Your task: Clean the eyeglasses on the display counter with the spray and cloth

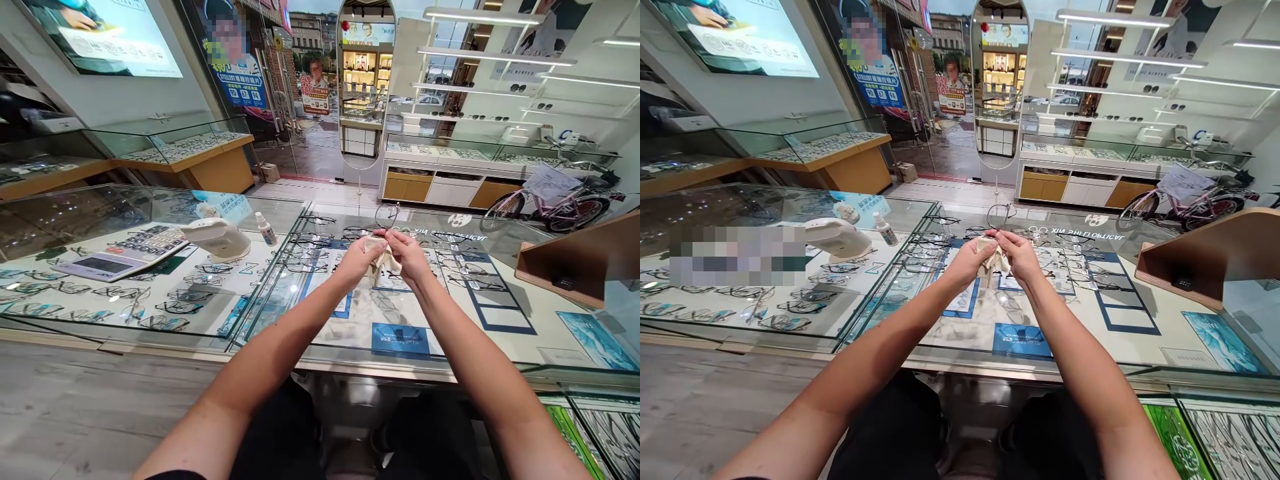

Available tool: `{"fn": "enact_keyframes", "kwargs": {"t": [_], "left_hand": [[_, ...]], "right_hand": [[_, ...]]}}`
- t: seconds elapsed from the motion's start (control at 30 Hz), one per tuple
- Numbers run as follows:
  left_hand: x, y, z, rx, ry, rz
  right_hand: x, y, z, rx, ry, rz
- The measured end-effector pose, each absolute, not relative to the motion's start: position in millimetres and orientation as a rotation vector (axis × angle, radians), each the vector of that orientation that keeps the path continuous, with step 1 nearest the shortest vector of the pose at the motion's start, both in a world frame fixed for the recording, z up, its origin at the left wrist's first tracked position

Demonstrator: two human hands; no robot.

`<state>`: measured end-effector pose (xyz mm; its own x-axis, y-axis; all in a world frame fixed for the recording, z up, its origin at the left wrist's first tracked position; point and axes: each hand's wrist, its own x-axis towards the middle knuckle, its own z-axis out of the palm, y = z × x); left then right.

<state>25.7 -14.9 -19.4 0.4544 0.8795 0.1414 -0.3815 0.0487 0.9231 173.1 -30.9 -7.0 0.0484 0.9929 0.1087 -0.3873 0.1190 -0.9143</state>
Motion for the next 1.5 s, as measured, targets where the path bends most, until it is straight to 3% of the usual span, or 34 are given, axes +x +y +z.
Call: {"fn": "enact_keyframes", "kwargs": {"t": [1.5], "left_hand": [[2.7, 10.6, -22.3, 1.354, 0.479, 0.825]], "right_hand": [[180.3, -27.2, -12.4, -0.849, -0.939, 1.308]]}}
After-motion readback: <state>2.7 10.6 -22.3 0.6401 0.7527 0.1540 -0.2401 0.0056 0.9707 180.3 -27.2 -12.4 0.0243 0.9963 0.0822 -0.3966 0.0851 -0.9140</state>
